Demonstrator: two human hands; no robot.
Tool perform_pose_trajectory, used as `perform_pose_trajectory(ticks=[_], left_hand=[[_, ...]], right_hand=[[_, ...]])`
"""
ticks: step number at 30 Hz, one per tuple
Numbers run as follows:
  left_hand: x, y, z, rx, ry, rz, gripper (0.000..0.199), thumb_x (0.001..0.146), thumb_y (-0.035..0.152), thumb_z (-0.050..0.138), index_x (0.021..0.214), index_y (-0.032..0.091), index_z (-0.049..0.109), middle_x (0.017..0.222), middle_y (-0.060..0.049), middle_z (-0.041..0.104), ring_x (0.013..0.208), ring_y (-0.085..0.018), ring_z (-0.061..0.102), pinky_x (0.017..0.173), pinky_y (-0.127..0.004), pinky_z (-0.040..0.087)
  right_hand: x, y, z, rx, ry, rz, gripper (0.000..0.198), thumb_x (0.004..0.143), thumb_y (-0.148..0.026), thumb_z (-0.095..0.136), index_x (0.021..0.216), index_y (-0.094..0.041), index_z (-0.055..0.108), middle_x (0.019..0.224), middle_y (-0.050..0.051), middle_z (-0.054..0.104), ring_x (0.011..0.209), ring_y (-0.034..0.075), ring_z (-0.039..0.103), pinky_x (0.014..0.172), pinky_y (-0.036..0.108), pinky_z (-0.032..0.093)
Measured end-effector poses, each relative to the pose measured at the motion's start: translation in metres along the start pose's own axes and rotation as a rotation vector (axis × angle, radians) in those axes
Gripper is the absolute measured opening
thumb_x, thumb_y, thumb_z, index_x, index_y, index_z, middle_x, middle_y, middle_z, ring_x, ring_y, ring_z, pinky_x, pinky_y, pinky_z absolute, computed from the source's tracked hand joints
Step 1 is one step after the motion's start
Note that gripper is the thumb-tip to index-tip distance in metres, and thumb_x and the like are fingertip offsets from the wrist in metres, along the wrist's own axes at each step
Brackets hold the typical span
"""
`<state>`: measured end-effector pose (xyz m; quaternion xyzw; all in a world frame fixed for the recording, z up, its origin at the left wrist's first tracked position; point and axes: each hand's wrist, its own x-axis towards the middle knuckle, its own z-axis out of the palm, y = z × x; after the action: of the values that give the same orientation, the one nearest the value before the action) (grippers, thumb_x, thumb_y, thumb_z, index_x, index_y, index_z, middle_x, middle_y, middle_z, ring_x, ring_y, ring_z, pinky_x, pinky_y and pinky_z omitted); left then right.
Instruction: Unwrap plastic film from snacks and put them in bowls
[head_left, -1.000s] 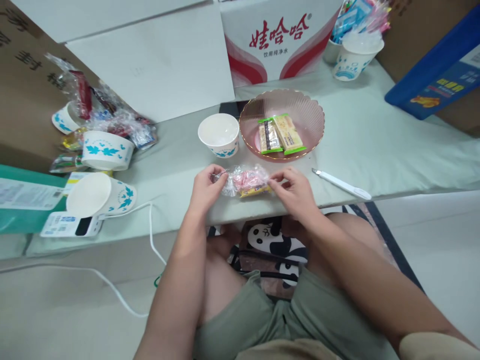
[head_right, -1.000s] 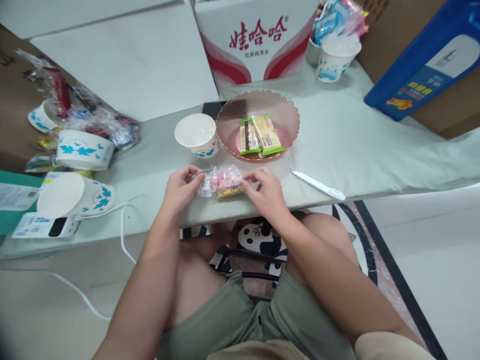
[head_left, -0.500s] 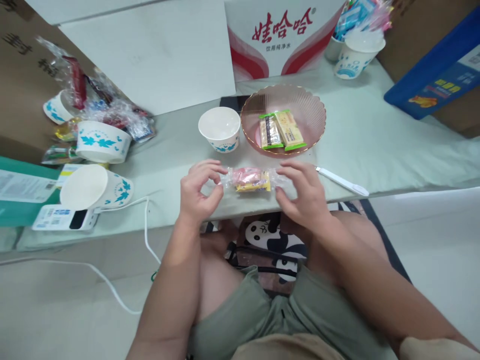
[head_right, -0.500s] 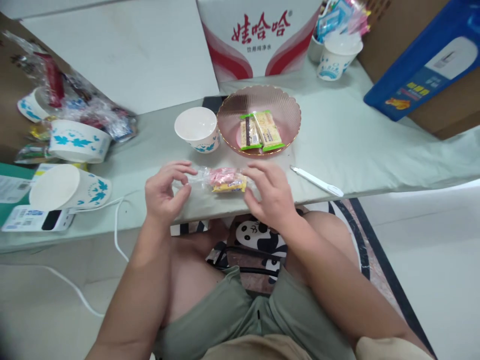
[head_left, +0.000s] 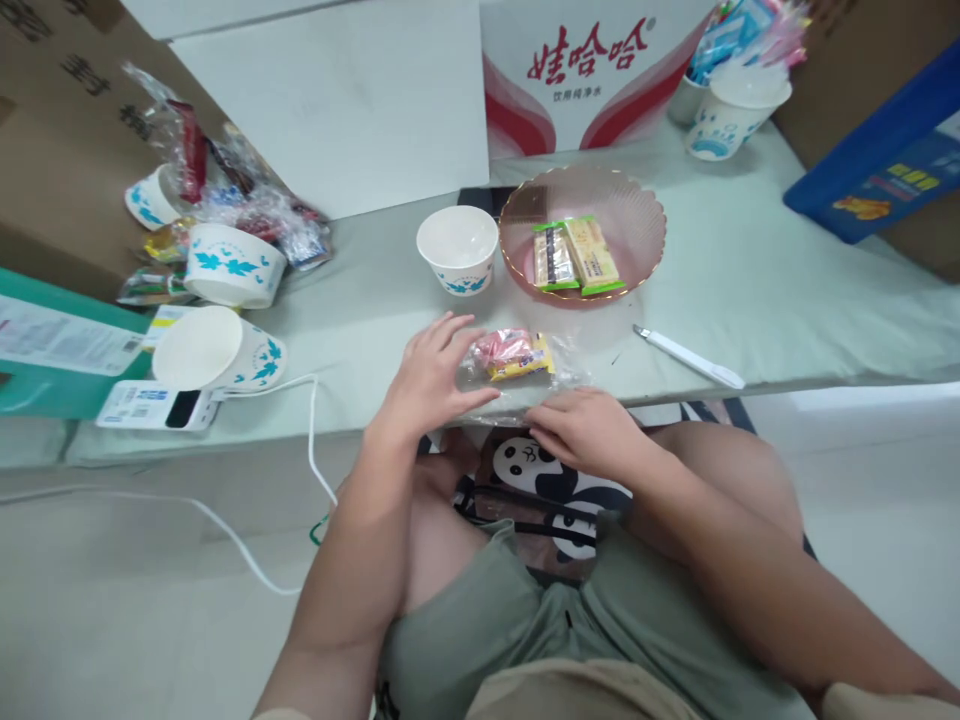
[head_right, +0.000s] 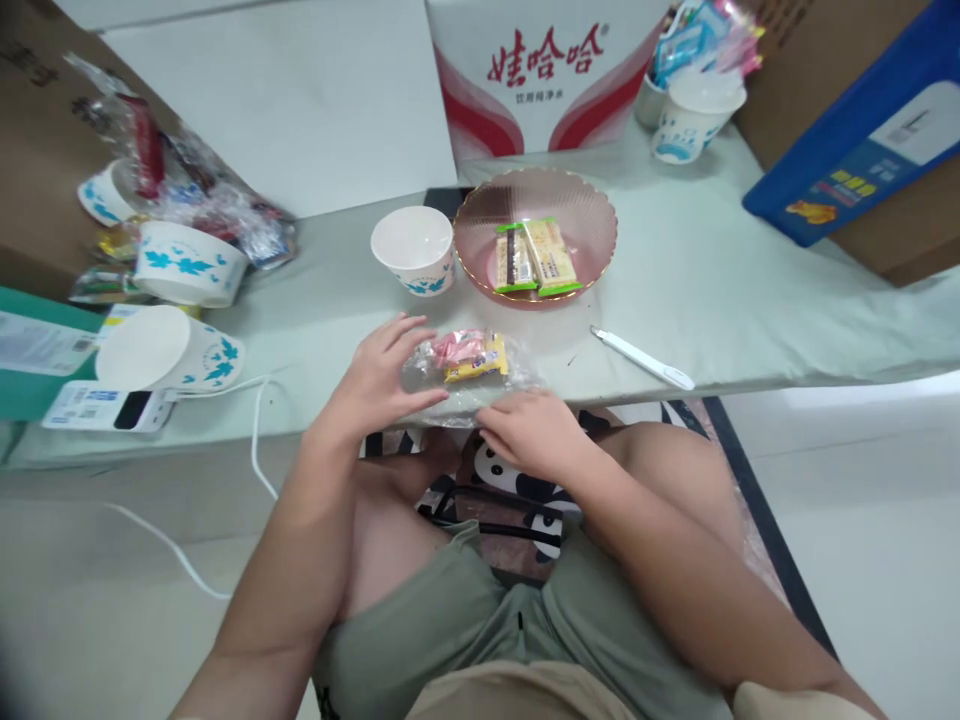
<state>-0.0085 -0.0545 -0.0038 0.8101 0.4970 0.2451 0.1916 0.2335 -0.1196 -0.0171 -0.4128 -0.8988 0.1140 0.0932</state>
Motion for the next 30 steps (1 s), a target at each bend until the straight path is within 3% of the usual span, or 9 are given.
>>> perform_pose_trajectory(ticks=[2, 4, 8, 10, 14, 18, 23, 27, 30], left_hand=[[0.008, -0.003, 0.005, 0.012, -0.115, 0.022, 0.055, 0.072, 0.032, 0.079, 0.124, 0.023, 0.064, 0.146, -0.013, 0.058, 0.139, -0.034, 0.049, 0.117, -0.049, 0.033], [0.013, -0.005, 0.006, -0.022, -0.191, 0.008, 0.047, 0.077, 0.026, 0.073, 0.123, 0.023, 0.064, 0.138, -0.012, 0.063, 0.130, -0.030, 0.057, 0.113, -0.047, 0.040], [0.012, -0.010, 0.001, -0.128, -0.271, -0.021, 0.046, 0.077, 0.019, 0.067, 0.123, 0.025, 0.063, 0.136, -0.010, 0.065, 0.125, -0.026, 0.062, 0.109, -0.043, 0.045], [0.010, -0.012, -0.001, -0.175, -0.297, -0.064, 0.048, 0.075, 0.018, 0.068, 0.121, 0.025, 0.063, 0.140, -0.009, 0.063, 0.129, -0.027, 0.060, 0.111, -0.044, 0.044], [0.007, -0.015, -0.003, -0.307, -0.385, -0.116, 0.062, 0.068, 0.009, 0.065, 0.128, 0.028, 0.062, 0.151, -0.007, 0.056, 0.138, -0.026, 0.054, 0.118, -0.044, 0.038], [0.008, -0.017, -0.003, -0.245, -0.191, -0.249, 0.035, 0.075, 0.016, 0.059, 0.107, 0.023, 0.071, 0.131, -0.008, 0.071, 0.121, -0.027, 0.065, 0.107, -0.041, 0.046], [0.011, -0.017, -0.004, -0.299, -0.088, -0.361, 0.020, 0.074, 0.024, 0.062, 0.091, 0.020, 0.071, 0.104, -0.006, 0.078, 0.091, -0.023, 0.069, 0.084, -0.033, 0.052], [0.013, -0.018, -0.005, -0.338, -0.122, -0.386, 0.016, 0.071, 0.029, 0.068, 0.084, 0.020, 0.070, 0.100, -0.006, 0.076, 0.087, -0.022, 0.067, 0.080, -0.033, 0.049], [0.016, -0.018, -0.001, -0.415, -0.015, -0.421, 0.014, 0.075, 0.032, 0.067, 0.072, 0.019, 0.065, 0.107, -0.008, 0.074, 0.094, -0.022, 0.066, 0.085, -0.034, 0.049]], right_hand=[[-0.003, 0.001, 0.000, -0.060, -0.055, 0.169, 0.021, 0.099, -0.031, 0.048, 0.099, -0.022, 0.067, 0.076, 0.005, 0.073, 0.061, 0.019, 0.061, 0.056, 0.030, 0.029], [-0.002, 0.003, -0.001, -0.107, -0.069, 0.335, 0.025, 0.100, -0.033, 0.044, 0.106, -0.023, 0.066, 0.071, 0.005, 0.072, 0.054, 0.019, 0.058, 0.053, 0.030, 0.024], [0.007, 0.006, -0.004, -0.108, 0.031, 0.507, 0.024, 0.097, -0.035, 0.046, 0.102, -0.023, 0.067, 0.068, 0.004, 0.068, 0.051, 0.019, 0.054, 0.050, 0.029, 0.023], [0.014, 0.005, -0.003, -0.068, 0.166, 0.459, 0.022, 0.096, -0.031, 0.047, 0.095, -0.022, 0.067, 0.077, 0.007, 0.069, 0.058, 0.019, 0.058, 0.051, 0.029, 0.029], [0.030, 0.003, 0.009, 0.111, 0.405, 0.085, 0.027, 0.096, -0.014, 0.043, 0.102, -0.020, 0.069, 0.101, 0.011, 0.073, 0.094, 0.023, 0.067, 0.076, 0.034, 0.052], [0.039, 0.002, 0.030, 0.304, 0.480, -0.143, 0.030, 0.095, -0.009, 0.047, 0.107, -0.022, 0.071, 0.117, 0.010, 0.073, 0.116, 0.022, 0.066, 0.098, 0.038, 0.054], [0.044, 0.001, 0.041, 0.319, 0.433, -0.163, 0.030, 0.096, -0.010, 0.048, 0.109, -0.023, 0.072, 0.124, 0.009, 0.073, 0.126, 0.022, 0.063, 0.105, 0.043, 0.053], [0.049, 0.004, 0.035, 0.225, 0.434, -0.130, 0.029, 0.096, -0.012, 0.047, 0.106, -0.022, 0.072, 0.123, 0.009, 0.074, 0.124, 0.024, 0.064, 0.104, 0.045, 0.052], [0.050, 0.005, 0.032, 0.174, 0.430, -0.067, 0.030, 0.096, -0.013, 0.047, 0.110, -0.024, 0.071, 0.130, 0.007, 0.072, 0.129, 0.024, 0.060, 0.107, 0.045, 0.047]])
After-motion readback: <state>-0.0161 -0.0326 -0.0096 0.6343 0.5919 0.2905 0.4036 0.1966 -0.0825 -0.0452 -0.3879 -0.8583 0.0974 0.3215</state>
